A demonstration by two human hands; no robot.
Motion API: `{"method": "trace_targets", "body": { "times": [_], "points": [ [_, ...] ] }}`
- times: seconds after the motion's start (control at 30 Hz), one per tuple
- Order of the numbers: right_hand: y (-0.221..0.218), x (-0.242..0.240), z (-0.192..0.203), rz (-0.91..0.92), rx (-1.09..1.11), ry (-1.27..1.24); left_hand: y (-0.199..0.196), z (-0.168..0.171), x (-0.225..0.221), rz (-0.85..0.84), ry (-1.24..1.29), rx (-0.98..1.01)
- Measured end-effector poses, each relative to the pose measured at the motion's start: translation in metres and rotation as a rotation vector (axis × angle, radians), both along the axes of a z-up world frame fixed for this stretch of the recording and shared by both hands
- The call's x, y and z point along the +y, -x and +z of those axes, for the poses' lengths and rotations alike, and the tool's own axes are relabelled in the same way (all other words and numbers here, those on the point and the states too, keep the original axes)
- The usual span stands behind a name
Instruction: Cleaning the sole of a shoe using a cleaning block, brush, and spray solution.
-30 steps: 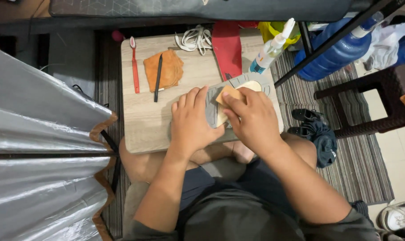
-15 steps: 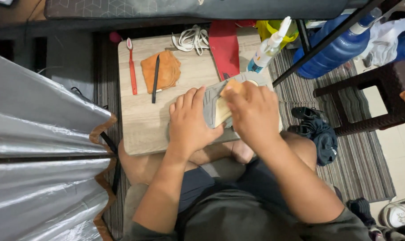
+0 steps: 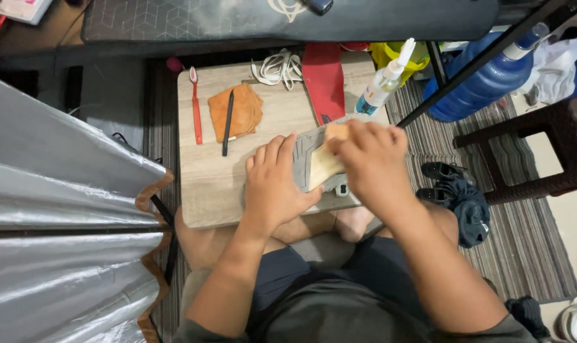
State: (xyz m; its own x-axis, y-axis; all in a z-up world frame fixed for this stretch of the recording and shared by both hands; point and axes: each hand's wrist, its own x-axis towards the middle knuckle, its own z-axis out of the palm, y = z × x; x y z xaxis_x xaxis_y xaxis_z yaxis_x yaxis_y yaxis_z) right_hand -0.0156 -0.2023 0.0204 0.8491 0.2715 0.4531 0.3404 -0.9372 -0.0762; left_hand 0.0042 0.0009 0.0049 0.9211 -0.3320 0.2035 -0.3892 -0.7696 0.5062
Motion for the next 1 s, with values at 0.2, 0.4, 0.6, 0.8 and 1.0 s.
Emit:
{"method": "trace_targets", "body": {
  "times": [0.2, 0.4, 0.6, 0.8, 1.0],
  "points": [
    [0.010, -0.007, 0.024, 0.070, 0.176, -0.064, 0.003, -0.005, -0.002, -0.008, 0.034, -0.090],
    [-0.001, -0.045, 0.020, -0.017, 0.134, -0.080, 0.001, -0.009, -0.002, -0.005, 0.051, -0.106],
    [0.001, 0.000, 0.013, 0.135, 0.245, -0.154, 0.001, -0.008, -0.001, -0.004, 0.035, -0.082],
    [-0.004, -0.039, 0.031, 0.206, 0.179, -0.146, 0.002, -0.003, 0.000, -0.019, 0.053, -0.055],
    [-0.009, -0.046, 0.020, 0.169, 0.127, -0.104, -0.001, -0.007, -0.002, -0.014, 0.057, -0.066]
  ]
}}
